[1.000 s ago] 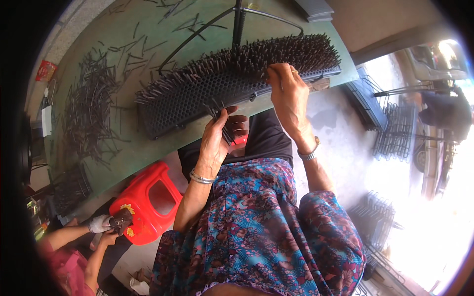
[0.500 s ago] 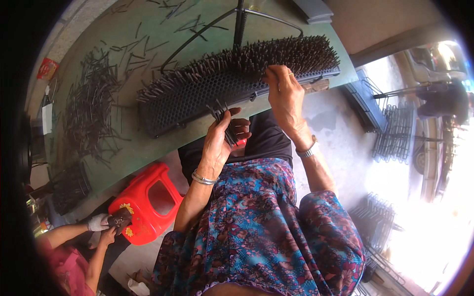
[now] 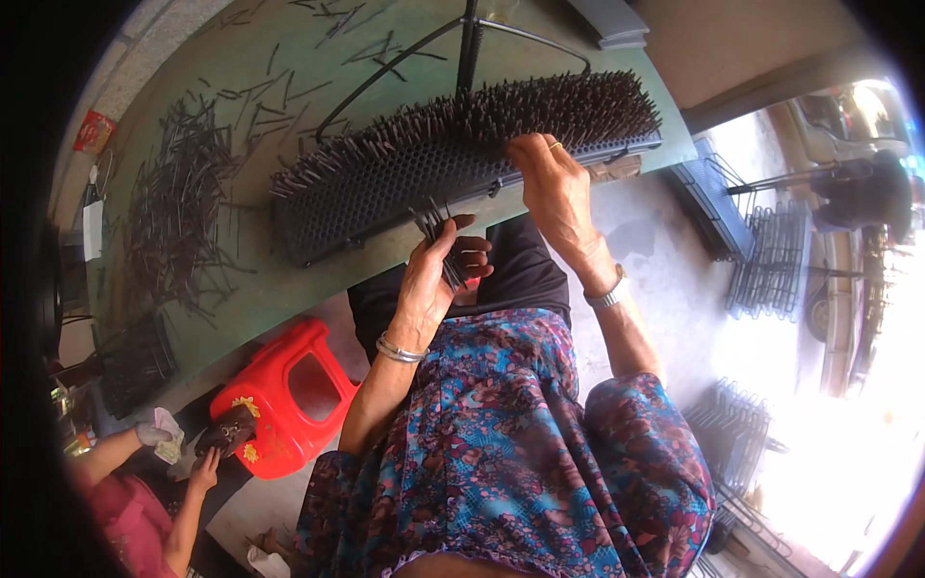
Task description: Inserting metal rods into a perforated jig to assemble a metal grill or grate.
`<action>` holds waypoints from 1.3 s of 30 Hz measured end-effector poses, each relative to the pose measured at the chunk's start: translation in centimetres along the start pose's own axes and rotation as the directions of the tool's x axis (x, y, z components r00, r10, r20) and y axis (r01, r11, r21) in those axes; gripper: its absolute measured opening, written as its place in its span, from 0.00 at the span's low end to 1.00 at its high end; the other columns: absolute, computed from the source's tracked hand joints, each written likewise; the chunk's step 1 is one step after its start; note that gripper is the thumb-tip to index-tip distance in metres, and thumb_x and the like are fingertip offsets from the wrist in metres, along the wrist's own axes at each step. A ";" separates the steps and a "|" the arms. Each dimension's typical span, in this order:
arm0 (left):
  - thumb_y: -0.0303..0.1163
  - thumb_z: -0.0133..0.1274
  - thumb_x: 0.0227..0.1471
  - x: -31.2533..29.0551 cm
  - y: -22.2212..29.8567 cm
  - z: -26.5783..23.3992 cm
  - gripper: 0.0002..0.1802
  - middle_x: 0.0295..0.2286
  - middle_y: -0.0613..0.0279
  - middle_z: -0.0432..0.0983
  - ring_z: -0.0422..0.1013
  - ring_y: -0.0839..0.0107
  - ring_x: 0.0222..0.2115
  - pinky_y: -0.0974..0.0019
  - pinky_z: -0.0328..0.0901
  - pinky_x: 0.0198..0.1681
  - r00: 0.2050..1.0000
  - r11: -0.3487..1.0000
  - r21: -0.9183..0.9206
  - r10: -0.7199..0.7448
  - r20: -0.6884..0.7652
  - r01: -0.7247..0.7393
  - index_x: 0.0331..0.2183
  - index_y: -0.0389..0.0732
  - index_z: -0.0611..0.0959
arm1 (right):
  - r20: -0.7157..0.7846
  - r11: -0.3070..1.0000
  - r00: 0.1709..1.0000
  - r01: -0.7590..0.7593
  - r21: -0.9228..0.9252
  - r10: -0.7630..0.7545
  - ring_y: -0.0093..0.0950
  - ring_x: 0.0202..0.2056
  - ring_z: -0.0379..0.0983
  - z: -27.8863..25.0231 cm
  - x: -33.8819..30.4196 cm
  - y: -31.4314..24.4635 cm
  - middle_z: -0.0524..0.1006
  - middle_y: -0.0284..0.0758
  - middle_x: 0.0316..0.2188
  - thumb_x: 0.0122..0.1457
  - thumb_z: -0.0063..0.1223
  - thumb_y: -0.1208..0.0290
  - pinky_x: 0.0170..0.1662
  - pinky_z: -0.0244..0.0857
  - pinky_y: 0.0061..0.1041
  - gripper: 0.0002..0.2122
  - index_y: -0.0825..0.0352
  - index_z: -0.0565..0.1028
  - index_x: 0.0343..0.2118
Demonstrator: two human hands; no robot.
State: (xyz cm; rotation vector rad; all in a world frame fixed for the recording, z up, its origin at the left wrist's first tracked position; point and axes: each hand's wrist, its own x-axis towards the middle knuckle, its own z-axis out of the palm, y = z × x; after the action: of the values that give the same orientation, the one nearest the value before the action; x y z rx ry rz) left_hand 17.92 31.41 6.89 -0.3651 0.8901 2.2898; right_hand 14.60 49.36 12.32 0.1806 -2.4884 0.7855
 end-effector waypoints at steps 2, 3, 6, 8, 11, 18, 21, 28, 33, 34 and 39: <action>0.43 0.45 0.62 -0.3 0.2 0.5 0.20 0.24 0.59 0.75 0.67 0.77 0.18 0.69 0.68 0.24 1.000 0.999 0.041 -0.002 -0.030 0.003 0.43 0.35 0.75 | -0.001 0.999 0.999 -0.052 -0.005 0.052 0.29 0.29 0.78 -0.1 0.0 -0.2 0.77 0.37 0.27 0.58 0.52 0.79 0.30 0.68 0.23 0.04 0.69 0.74 0.36; 0.43 0.45 0.62 -0.2 0.2 0.2 0.20 0.24 0.59 0.75 0.67 0.77 0.18 0.69 0.68 0.24 1.000 0.999 0.041 -0.001 -0.030 0.003 0.43 0.35 0.75 | 0.002 0.997 0.997 -0.075 -0.030 0.075 0.29 0.29 0.78 -0.1 0.0 -0.2 0.76 0.37 0.27 0.58 0.52 0.79 0.29 0.68 0.23 0.04 0.69 0.74 0.36; 0.44 0.46 0.61 -0.1 0.1 -0.5 0.20 0.19 0.68 0.66 0.55 0.83 0.16 0.76 0.56 0.18 0.999 0.998 0.056 -0.014 0.036 0.012 0.42 0.37 0.75 | 0.007 0.993 0.994 -0.110 -0.046 0.110 0.28 0.30 0.79 -0.2 0.1 -0.2 0.77 0.38 0.27 0.59 0.51 0.79 0.29 0.68 0.23 0.03 0.69 0.74 0.36; 0.45 0.46 0.61 -0.4 0.4 0.1 0.19 0.18 0.73 0.58 0.49 0.84 0.16 0.77 0.47 0.18 1.000 0.999 0.037 -0.022 0.000 0.022 0.41 0.38 0.75 | 0.009 0.992 0.992 -0.124 -0.038 0.125 0.28 0.30 0.79 -0.4 0.4 0.0 0.77 0.38 0.27 0.59 0.51 0.79 0.29 0.69 0.23 0.03 0.69 0.74 0.35; 0.45 0.46 0.61 -0.6 0.4 0.3 0.18 0.18 0.74 0.56 0.50 0.84 0.16 0.78 0.48 0.17 1.000 1.000 0.004 -0.012 0.008 0.012 0.40 0.38 0.75 | 0.056 0.991 0.989 -0.135 0.005 0.135 0.28 0.30 0.79 -0.7 1.3 0.3 0.77 0.38 0.27 0.59 0.51 0.79 0.30 0.69 0.23 0.03 0.69 0.74 0.35; 0.44 0.46 0.61 -0.9 0.4 0.9 0.18 0.19 0.70 0.63 0.55 0.84 0.16 0.78 0.50 0.17 0.999 0.996 0.079 0.034 0.023 -0.036 0.39 0.36 0.75 | 0.209 0.983 0.974 -0.119 0.141 0.088 0.27 0.30 0.78 -1.8 2.8 1.1 0.78 0.39 0.28 0.58 0.51 0.78 0.33 0.69 0.24 0.05 0.70 0.75 0.36; 0.43 0.47 0.61 -0.9 0.5 0.9 0.19 0.20 0.68 0.67 0.58 0.84 0.17 0.78 0.50 0.17 0.999 0.991 0.125 0.044 0.007 -0.044 0.39 0.35 0.76 | 0.237 0.985 0.971 -0.076 0.155 0.037 0.27 0.30 0.78 -1.9 3.1 1.6 0.78 0.39 0.29 0.58 0.51 0.78 0.33 0.69 0.24 0.05 0.70 0.75 0.36; 0.43 0.49 0.60 -1.2 0.1 0.9 0.18 0.21 0.70 0.68 0.57 0.85 0.15 0.79 0.48 0.16 1.000 0.992 0.124 0.011 -0.012 -0.009 0.40 0.36 0.77 | 0.214 0.994 0.977 -0.041 0.106 0.017 0.30 0.29 0.78 -0.6 2.5 1.6 0.76 0.39 0.25 0.57 0.52 0.77 0.32 0.69 0.26 0.04 0.70 0.75 0.35; 0.43 0.50 0.59 -1.2 -0.2 0.9 0.18 0.20 0.71 0.69 0.58 0.86 0.15 0.80 0.47 0.15 1.000 0.989 0.144 -0.008 -0.007 0.009 0.40 0.37 0.78 | 0.107 0.987 0.993 0.071 -0.145 -0.056 0.34 0.30 0.74 0.4 1.7 1.5 0.74 0.36 0.28 0.54 0.57 0.73 0.31 0.67 0.30 0.05 0.65 0.78 0.33; 0.43 0.50 0.59 -1.2 -0.2 0.9 0.18 0.20 0.71 0.69 0.59 0.86 0.15 0.81 0.47 0.15 1.000 0.988 0.155 -0.005 -0.017 0.007 0.40 0.37 0.79 | 0.106 0.988 0.993 0.070 -0.141 -0.056 0.34 0.30 0.74 0.5 1.6 1.5 0.74 0.36 0.28 0.54 0.57 0.73 0.31 0.67 0.30 0.05 0.65 0.78 0.33; 0.43 0.51 0.58 -1.3 -0.1 1.4 0.18 0.20 0.70 0.70 0.60 0.86 0.15 0.81 0.48 0.14 0.999 0.987 0.162 0.011 -0.032 -0.005 0.39 0.37 0.79 | -0.050 0.973 0.996 0.066 -0.221 -0.079 0.32 0.30 0.72 0.8 1.0 1.8 0.73 0.34 0.29 0.53 0.59 0.68 0.31 0.66 0.30 0.09 0.59 0.81 0.38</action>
State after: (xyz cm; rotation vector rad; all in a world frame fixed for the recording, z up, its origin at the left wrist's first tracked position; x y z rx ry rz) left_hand 18.93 31.79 8.46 -0.3290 1.0875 2.2060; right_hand 12.87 50.43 11.39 0.1655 -2.4757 0.4746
